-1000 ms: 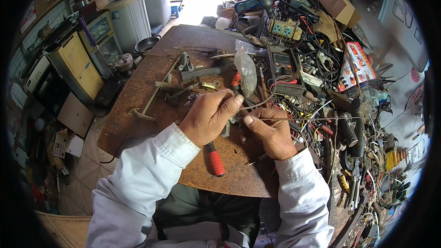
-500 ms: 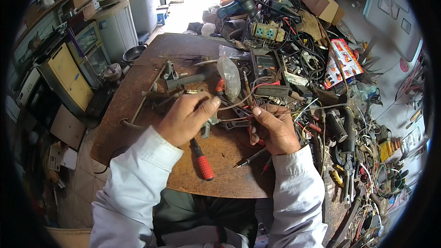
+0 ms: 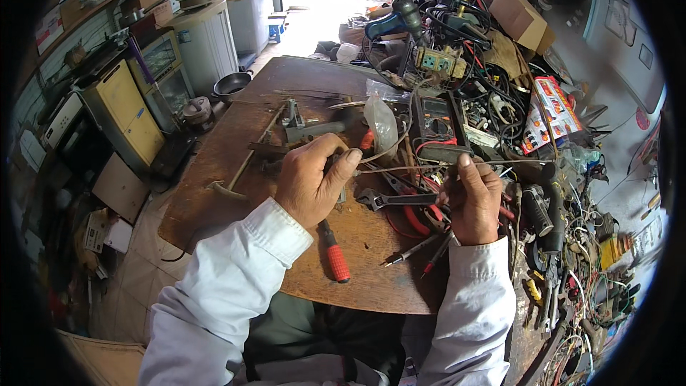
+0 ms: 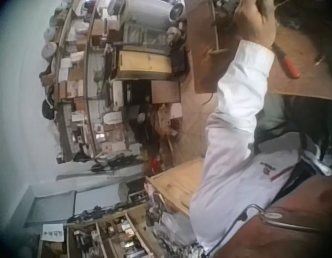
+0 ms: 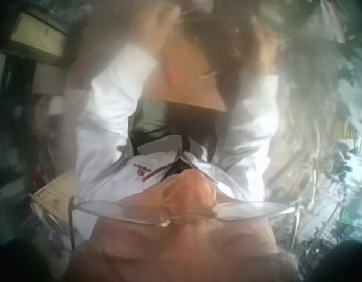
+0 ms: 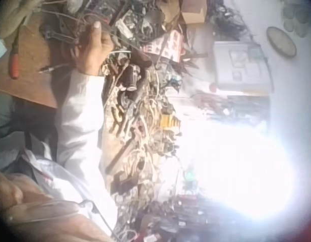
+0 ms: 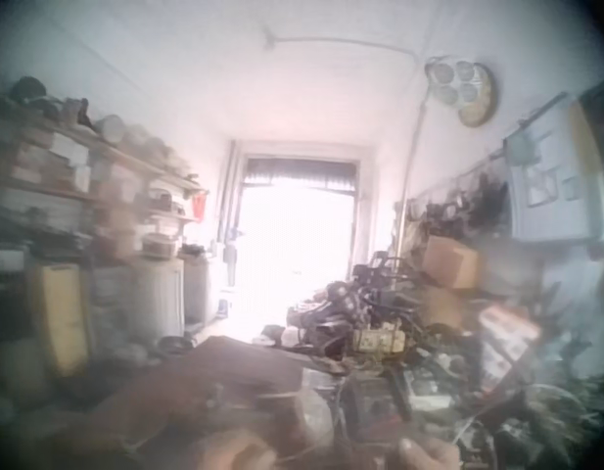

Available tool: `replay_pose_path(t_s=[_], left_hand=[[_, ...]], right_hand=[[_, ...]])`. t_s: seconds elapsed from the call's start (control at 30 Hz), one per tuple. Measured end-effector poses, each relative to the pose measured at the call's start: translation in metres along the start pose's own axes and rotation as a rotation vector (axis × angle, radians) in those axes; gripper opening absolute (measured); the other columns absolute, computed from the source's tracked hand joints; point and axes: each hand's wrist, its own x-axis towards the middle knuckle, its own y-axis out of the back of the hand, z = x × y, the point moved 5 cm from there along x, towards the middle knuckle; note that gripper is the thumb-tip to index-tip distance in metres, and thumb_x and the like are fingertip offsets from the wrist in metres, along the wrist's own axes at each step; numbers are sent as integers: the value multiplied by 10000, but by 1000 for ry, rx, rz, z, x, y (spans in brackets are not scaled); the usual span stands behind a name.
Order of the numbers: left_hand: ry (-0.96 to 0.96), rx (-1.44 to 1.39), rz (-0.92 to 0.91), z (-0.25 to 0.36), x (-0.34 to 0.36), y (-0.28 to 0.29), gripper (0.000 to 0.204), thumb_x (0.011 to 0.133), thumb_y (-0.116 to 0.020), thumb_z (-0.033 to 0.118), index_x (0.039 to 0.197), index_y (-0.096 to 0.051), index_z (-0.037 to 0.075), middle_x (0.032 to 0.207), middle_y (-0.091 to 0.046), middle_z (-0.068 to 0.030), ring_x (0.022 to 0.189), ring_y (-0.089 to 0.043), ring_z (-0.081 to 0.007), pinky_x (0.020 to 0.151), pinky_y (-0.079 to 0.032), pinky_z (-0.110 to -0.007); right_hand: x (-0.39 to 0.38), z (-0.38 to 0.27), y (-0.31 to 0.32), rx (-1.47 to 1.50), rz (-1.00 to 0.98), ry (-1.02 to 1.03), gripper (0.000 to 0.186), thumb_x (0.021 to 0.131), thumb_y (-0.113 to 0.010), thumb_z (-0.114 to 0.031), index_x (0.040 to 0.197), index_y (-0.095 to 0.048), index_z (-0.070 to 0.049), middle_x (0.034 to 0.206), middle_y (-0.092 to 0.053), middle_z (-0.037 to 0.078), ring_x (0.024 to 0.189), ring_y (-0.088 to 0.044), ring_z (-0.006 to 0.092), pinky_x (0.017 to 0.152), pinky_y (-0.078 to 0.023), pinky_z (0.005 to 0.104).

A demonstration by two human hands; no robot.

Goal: The person works at a cluttered workbench, using pliers and a screwdriver to strip wires and adjust a small metal electrical component. They repeatedly strip wire ends and manipulate the component's internal parts.

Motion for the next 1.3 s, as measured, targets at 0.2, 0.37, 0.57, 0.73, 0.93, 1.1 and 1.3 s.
replay_pose_path(t_s=[0.2, 0.37, 0.57, 0.73, 0.93, 1.1, 1.3], left_hand=[[15, 25, -5, -2, 0, 1, 364, 1005, -587, 337, 860, -615, 4, 636, -542, -29, 579, -502, -111, 534, -408, -299], [46, 9, 48, -1, 3, 6, 365, 959, -643, 314, 773, -581, 6, 628, -549, -108, 540, -551, -250, 524, -422, -366], [21, 43, 34, -3, 3, 5, 388, 966, -632, 334, 767, -574, 6, 624, -542, -111, 541, -546, -238, 524, -419, -364], [49, 25, 19, -2, 4, 6, 411, 969, -627, 353, 769, -575, -2, 621, -537, -111, 548, -547, -224, 526, -417, -361], [75, -12, -33, -3, 5, 6, 412, 990, -607, 381, 825, -621, 4, 619, -519, -21, 572, -477, -96, 513, -378, -296], [75, -25, -29, -7, 4, 6, 410, 984, -617, 371, 815, -623, -2, 624, -517, -23, 579, -471, -95, 520, -378, -299], [43, 20, -30, -8, 4, 6, 401, 985, -619, 360, 823, -624, -7, 640, -529, -28, 592, -481, -102, 533, -385, -302]], right_hand=[[4, 3, 7, -48, 26, 18, 241, 912, -729, -170, 774, -608, -14, 656, -612, 68, 482, -559, 145, 437, -479, 284], [10, -3, 18, -19, 22, -31, 198, 913, -719, -134, 819, -607, -1, 689, -616, 75, 500, -574, 155, 450, -504, 289], [9, -3, 14, 35, -75, -50, 158, 923, -692, -102, 900, -610, 31, 741, -642, 110, 556, -620, 184, 509, -552, 315], [9, -2, 16, 60, -102, -66, 140, 925, -684, -88, 900, -609, 27, 768, -660, 126, 596, -651, 198, 537, -569, 318], [10, 1, 19, 104, -93, -90, 109, 916, -682, -61, 903, -612, 22, 799, -668, 136, 629, -665, 221, 557, -575, 337], [9, -1, 15, 104, -109, -132, 107, 911, -680, -54, 880, -604, 15, 805, -666, 133, 642, -664, 240, 575, -578, 357], [12, -1, 21, 55, -118, -90, 182, 940, -671, -131, 832, -617, 5, 713, -637, 102, 545, -608, 188, 496, -526, 309]])
